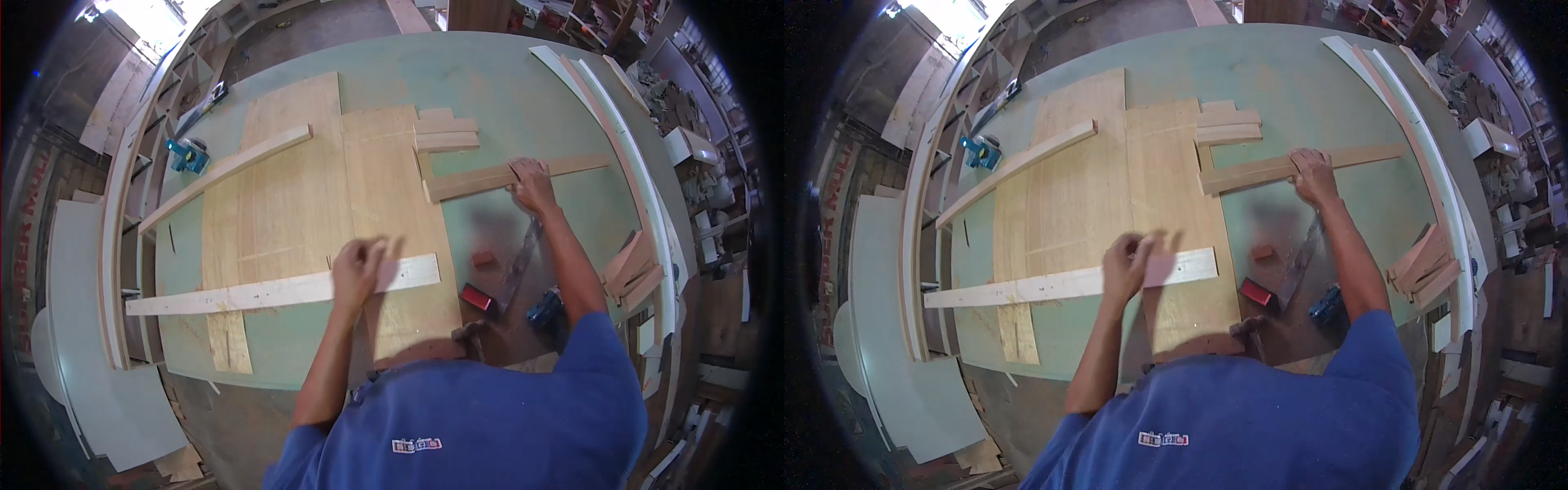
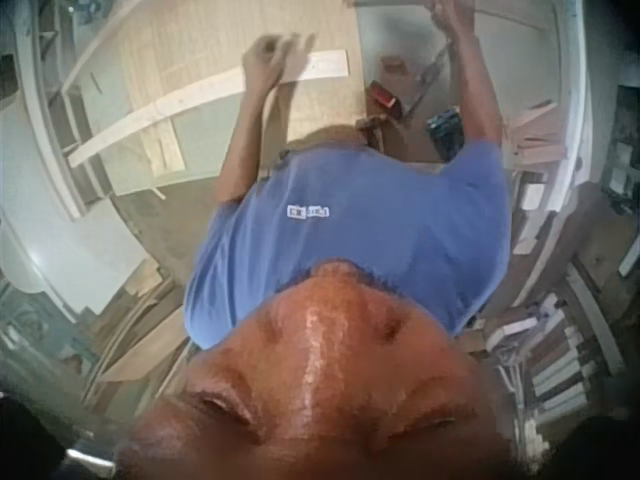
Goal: The person aligns and fits wooden planks and blocks together on a workbench, checks measurements with an L-square, and organizes the cut wood pieces by hand.
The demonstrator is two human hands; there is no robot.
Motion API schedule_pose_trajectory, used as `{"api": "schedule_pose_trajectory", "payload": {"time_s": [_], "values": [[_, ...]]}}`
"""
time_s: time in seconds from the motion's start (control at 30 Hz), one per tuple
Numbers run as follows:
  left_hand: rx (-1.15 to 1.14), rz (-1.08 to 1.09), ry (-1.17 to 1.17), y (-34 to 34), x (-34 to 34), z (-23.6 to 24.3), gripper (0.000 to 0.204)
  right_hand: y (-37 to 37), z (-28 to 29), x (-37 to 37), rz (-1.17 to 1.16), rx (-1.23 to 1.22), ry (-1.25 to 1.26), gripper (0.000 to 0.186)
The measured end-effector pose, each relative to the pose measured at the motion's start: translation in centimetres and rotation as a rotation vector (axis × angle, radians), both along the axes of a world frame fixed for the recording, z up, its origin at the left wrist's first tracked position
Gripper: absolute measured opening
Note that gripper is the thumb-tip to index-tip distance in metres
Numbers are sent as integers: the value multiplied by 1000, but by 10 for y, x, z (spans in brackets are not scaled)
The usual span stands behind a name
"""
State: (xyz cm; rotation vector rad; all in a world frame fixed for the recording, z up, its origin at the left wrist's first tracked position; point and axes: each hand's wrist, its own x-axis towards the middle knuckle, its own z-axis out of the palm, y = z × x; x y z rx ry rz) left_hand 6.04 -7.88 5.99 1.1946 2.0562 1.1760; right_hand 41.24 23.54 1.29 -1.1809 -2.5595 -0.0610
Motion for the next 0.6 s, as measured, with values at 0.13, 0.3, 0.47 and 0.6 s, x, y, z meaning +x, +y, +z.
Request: {"api": "schedule_pose_trajectory", "payload": {"time_s": [0.13, 0.3, 0.47, 0.6], "values": [[35, -28, 150, 34, 60, -3, 41, -73, 26, -11, 105, -34, 55, 51], [23, 14, 432, 2, 53, -28, 31, -127, 11, -27, 100, -67, 94, 54], [17, -94, 369, -45, 52, -37, 27, -139, -22, -72, 161, -167, 33, 55], [203, -182, 514, -28, 60, -46, 58, -157, -22, -116, 172, -257, -124, 54]]}}
